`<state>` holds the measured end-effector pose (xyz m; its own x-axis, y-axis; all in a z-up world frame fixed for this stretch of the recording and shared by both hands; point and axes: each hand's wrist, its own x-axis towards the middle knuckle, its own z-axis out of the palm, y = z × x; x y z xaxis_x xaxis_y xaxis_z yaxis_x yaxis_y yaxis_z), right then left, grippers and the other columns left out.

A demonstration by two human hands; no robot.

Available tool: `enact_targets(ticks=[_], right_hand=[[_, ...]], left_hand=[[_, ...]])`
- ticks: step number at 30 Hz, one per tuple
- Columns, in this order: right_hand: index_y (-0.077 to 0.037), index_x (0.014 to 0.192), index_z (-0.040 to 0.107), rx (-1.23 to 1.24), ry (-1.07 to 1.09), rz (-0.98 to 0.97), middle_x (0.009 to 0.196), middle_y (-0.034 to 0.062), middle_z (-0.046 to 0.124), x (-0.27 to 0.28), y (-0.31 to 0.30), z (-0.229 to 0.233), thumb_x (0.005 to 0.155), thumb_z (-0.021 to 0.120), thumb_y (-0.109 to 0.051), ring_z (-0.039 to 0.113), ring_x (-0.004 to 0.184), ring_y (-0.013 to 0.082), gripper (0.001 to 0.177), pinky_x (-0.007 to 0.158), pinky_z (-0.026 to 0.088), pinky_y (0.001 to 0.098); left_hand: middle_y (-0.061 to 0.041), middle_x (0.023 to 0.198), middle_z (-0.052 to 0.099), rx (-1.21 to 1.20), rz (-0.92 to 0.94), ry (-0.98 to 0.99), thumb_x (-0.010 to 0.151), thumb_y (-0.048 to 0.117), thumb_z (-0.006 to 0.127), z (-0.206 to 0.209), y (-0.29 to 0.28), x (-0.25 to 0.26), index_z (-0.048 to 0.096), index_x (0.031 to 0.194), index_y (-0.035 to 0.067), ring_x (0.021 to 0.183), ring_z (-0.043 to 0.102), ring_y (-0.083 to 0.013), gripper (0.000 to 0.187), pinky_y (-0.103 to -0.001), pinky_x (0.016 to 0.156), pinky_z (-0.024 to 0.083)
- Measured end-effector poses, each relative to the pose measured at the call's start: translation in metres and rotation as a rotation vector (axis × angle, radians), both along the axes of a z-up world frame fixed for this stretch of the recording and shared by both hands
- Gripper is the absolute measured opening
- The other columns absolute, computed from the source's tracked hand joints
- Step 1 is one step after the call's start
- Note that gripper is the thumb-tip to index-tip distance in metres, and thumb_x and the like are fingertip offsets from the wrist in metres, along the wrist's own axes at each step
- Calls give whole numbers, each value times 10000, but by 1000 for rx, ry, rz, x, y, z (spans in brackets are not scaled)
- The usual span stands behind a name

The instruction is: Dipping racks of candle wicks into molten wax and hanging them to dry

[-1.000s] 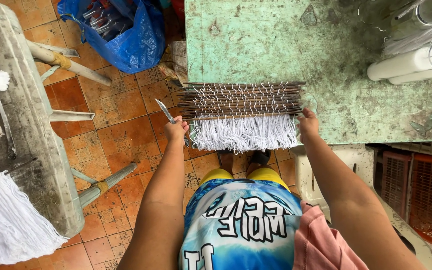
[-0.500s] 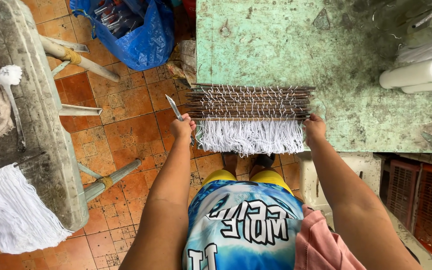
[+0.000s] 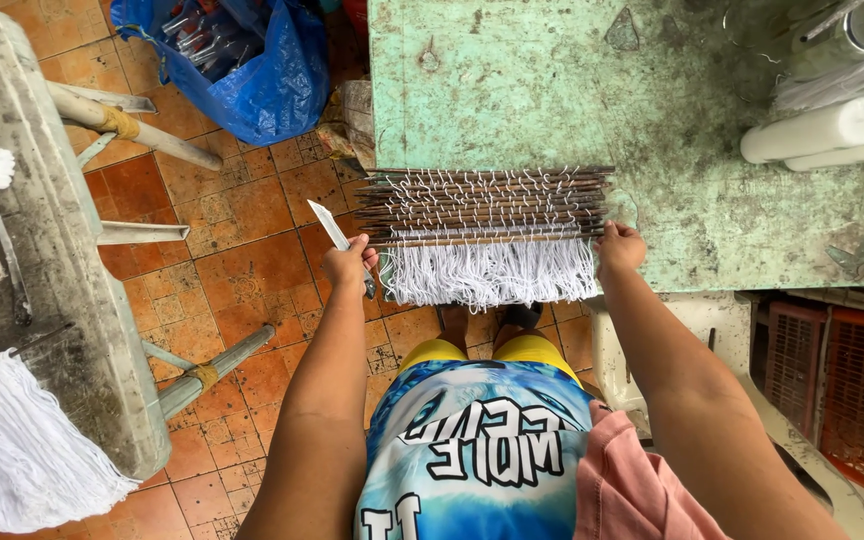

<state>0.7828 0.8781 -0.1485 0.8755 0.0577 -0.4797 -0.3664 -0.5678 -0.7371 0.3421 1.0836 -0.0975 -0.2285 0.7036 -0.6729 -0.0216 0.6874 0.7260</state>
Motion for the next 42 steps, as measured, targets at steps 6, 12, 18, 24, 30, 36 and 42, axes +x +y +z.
enact_targets(ticks=[6,12,18,24,30,36,42], right_hand=[[-120,962,756,-35,-59,-111,715,110,682,-3,9,-10,869,854,-313,708,594,190,236,550,657,296],[-103,930,756,-9,-91,-135,704,132,689,5,16,-32,871,835,-230,709,534,207,160,486,641,293],[-93,953,741,-9,-28,-143,747,144,696,-16,29,20,884,814,-183,712,553,201,135,494,646,270],[-89,1112,718,10,29,-132,846,155,709,-11,29,16,915,784,-171,733,627,216,224,549,660,263],[-135,1115,756,-9,76,-55,838,160,722,-11,24,27,948,734,-192,734,633,218,178,563,664,298],[-116,1113,760,71,85,-77,899,195,729,-9,22,18,959,713,-166,751,713,241,169,649,667,323],[-79,1072,707,449,158,-318,985,220,726,2,4,-24,952,741,-133,752,907,304,136,796,672,495]], left_hand=[[-136,767,672,-25,23,-23,904,166,776,-8,1,-2,633,1023,-17,602,728,-181,261,-332,572,687],[-128,782,686,-42,20,2,889,149,771,-16,6,-4,647,985,-1,574,710,-148,217,-314,547,675],[-118,787,701,-45,49,30,861,121,781,-30,8,-5,683,1026,16,551,706,-144,219,-312,529,666],[-142,909,685,-12,17,-16,894,76,757,-12,9,-4,537,1362,-6,585,704,-145,523,-319,556,682],[-110,891,701,-11,-46,-47,908,80,737,-35,16,-9,645,1264,7,588,715,-147,375,-312,553,683],[-102,874,705,-14,-61,-58,907,100,750,-20,12,-16,663,1213,19,614,729,-154,328,-312,586,687],[-104,858,714,11,-124,-149,889,86,771,-1,-3,-27,674,1155,-3,635,740,-169,297,-315,601,691]])
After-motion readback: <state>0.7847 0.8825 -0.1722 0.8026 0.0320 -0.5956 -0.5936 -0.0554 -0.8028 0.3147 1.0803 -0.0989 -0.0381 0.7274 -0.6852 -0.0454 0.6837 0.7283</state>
